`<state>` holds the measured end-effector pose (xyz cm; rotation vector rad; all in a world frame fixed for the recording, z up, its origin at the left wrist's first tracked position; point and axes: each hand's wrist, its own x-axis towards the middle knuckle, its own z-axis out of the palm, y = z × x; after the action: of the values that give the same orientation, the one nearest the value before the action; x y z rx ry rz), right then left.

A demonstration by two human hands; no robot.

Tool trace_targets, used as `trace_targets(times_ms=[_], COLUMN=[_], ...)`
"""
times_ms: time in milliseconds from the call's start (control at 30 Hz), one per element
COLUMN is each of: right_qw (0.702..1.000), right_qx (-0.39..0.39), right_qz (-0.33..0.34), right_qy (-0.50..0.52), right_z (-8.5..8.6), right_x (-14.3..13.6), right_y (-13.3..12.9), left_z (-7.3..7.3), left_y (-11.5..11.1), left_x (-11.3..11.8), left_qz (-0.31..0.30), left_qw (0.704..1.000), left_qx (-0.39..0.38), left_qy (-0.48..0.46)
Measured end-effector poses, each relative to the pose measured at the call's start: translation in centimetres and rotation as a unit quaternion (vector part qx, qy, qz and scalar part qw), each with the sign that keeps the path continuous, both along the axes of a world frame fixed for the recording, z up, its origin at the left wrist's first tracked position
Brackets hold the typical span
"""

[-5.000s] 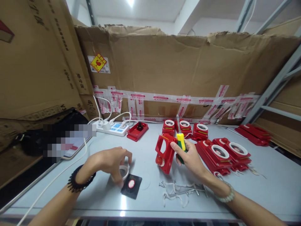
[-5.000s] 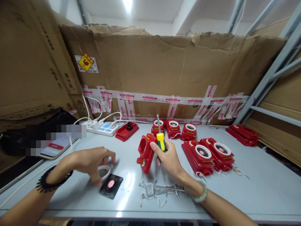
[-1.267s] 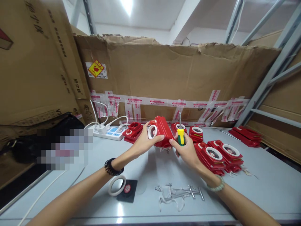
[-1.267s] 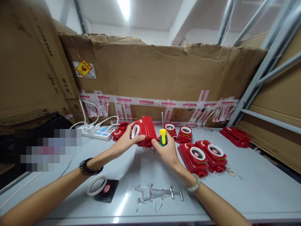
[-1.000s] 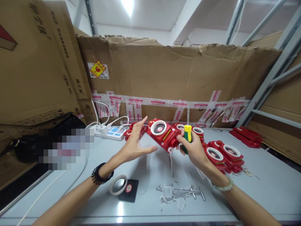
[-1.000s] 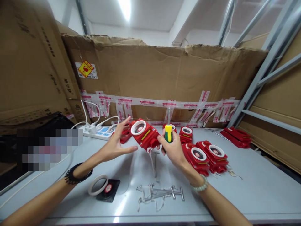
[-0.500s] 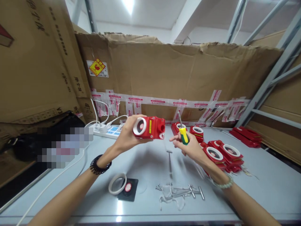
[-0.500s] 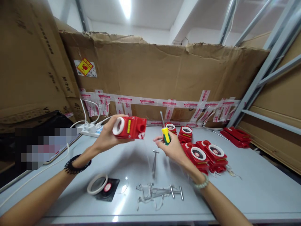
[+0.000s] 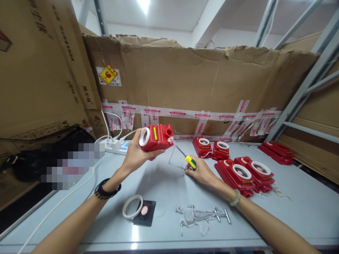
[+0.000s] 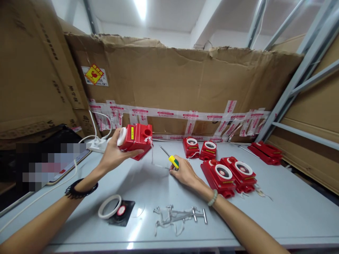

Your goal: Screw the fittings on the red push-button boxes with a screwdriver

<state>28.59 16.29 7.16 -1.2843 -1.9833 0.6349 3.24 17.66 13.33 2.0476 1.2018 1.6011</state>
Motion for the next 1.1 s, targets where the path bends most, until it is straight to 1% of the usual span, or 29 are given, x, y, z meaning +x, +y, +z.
trace_targets(times_ms=[67,133,200,233,300,333,400,533,633,667,733,800,833,900,1000,1100], right_qw=[1.0,0.999,0.988,0.979,0.964,0.96,0.953,0.937,0.937,0.943,0.962,0.981,0.986,0.984,0.966,0.953], right_qx=[-0.007,-0.03,-0.12,-0.16,-0.217,-0.232,-0.252,-0.285,-0.278,-0.262,-0.208,-0.157,-0.147,-0.171,-0.22,-0.211], right_qz=[0.007,0.035,0.096,0.119,0.14,0.141,0.143,0.17,0.175,0.167,0.131,0.078,0.055,0.042,0.084,0.122], right_qy=[-0.001,-0.005,-0.028,-0.043,-0.062,-0.073,-0.092,-0.111,-0.116,-0.119,-0.119,-0.088,-0.057,0.017,0.109,0.182], right_z=[1.6,3.6,5.1,5.6,6.0,5.9,5.3,4.6,5.0,5.3,6.1,7.1,7.5,8.2,8.7,8.4], right_x=[0.9,2.1,3.3,3.8,4.7,5.0,5.5,5.8,6.0,6.1,6.1,5.9,5.7,5.1,4.1,3.6], right_y=[-1.3,-3.2,-5.2,-6.0,-7.0,-7.2,-7.2,-6.7,-6.6,-6.6,-6.7,-6.8,-6.8,-6.7,-6.4,-6.1], left_z=[0.1,0.2,0.2,0.2,0.0,-0.1,-0.3,-0.2,0.0,0.1,0.1,-0.1,-0.2,-0.6,-0.9,-1.1], left_y=[-0.2,-0.5,-0.9,-1.1,-1.6,-1.9,-2.3,-3.1,-3.5,-3.5,-3.6,-3.4,-3.3,-3.0,-2.7,-2.8], left_x=[-0.2,-0.4,-0.8,-0.9,-1.1,-1.1,-1.0,-0.7,-0.6,-0.6,-0.6,-0.8,-0.9,-1.1,-1.1,-1.0], left_qz=[0.001,-0.006,-0.028,-0.044,-0.074,-0.087,-0.113,-0.144,-0.144,-0.146,-0.151,-0.151,-0.146,-0.127,-0.115,-0.13], left_qw=[1.0,1.0,0.999,0.998,0.994,0.991,0.985,0.978,0.976,0.976,0.975,0.975,0.976,0.979,0.98,0.978], left_qx=[-0.009,-0.014,-0.014,-0.014,-0.02,-0.026,-0.036,-0.02,-0.018,-0.021,-0.03,-0.042,-0.05,-0.062,-0.076,-0.08], left_qy=[-0.003,0.007,0.029,0.044,0.077,0.093,0.122,0.151,0.161,0.162,0.161,0.155,0.153,0.149,0.146,0.144])
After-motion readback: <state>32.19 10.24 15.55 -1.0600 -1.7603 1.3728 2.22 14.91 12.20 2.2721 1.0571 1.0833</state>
